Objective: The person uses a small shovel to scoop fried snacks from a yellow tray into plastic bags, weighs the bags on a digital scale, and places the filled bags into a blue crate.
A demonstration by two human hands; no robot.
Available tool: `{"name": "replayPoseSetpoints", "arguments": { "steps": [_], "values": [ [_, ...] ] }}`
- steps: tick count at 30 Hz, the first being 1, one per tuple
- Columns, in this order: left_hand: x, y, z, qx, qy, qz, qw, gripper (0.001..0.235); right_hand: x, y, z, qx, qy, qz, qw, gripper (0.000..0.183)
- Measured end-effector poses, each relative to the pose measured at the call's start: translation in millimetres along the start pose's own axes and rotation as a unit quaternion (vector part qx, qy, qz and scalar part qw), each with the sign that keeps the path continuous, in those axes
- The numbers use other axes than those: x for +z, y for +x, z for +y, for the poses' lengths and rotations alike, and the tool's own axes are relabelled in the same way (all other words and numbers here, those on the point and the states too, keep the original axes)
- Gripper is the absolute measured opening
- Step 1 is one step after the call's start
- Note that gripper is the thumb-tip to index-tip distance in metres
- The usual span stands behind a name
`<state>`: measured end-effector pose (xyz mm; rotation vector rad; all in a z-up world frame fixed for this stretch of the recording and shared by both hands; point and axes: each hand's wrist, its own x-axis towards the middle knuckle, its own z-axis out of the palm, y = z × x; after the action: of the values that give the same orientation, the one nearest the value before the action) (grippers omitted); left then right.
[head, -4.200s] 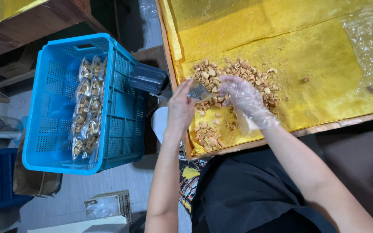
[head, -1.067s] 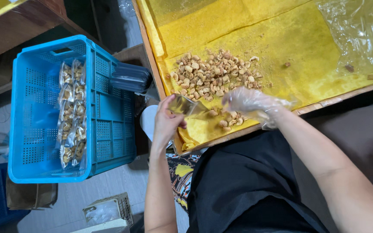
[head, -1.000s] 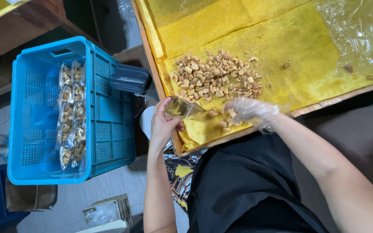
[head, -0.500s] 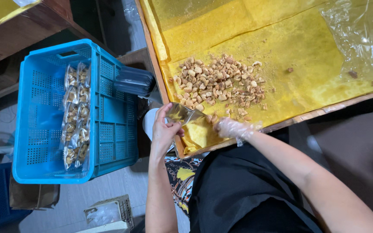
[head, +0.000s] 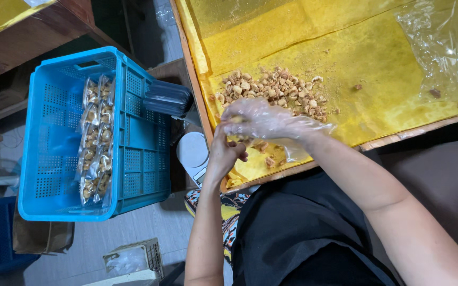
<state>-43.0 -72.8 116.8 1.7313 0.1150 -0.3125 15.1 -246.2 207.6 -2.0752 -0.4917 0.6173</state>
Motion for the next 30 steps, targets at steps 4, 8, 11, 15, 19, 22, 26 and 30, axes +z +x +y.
{"name": "replayPoseSetpoints", "arguments": {
  "steps": [4, 8, 11, 15, 19, 22, 26, 30],
  "values": [
    [-2, 1, -2, -0.006, -0.036, -0.002, 0.999, 0.080, 8, 7, 2, -0.058, -0.084, -0.015, 0.995, 0.043],
    [-7, -2, -2, 0.006, -0.051, -0.004, 0.999, 0.076, 1, 7, 7, -0.081, -0.067, -0.006, 0.995, 0.042],
    [-9, -3, -2, -0.006, -0.044, -0.004, 0.999, 0.074, -5, 4, 6, -0.017, -0.030, -0.054, 0.998, 0.045],
    [-20, -13, 2, 0.001, -0.021, 0.000, 1.000, 0.071, -1, 7, 39, 0.010, 0.048, 0.046, 0.998, 0.042],
    [-44, -48, 12, 0.011, -0.041, 0.014, 0.999, 0.072, 26, 24, 154, 0.075, 0.081, 0.074, 0.991, 0.039],
    [-54, -71, 16, 0.013, -0.041, 0.027, 0.999, 0.068, 86, 42, 245, -0.136, -0.643, 0.173, 0.734, 0.037],
    [-51, -81, 10, -0.006, -0.085, 0.009, 0.996, 0.066, 169, 48, 268, -0.029, -0.308, -0.068, 0.948, 0.088],
    [-50, -76, 2, -0.002, -0.078, 0.004, 0.997, 0.065, 179, 37, 258, 0.012, -0.332, -0.085, 0.939, 0.033]
  ]
}}
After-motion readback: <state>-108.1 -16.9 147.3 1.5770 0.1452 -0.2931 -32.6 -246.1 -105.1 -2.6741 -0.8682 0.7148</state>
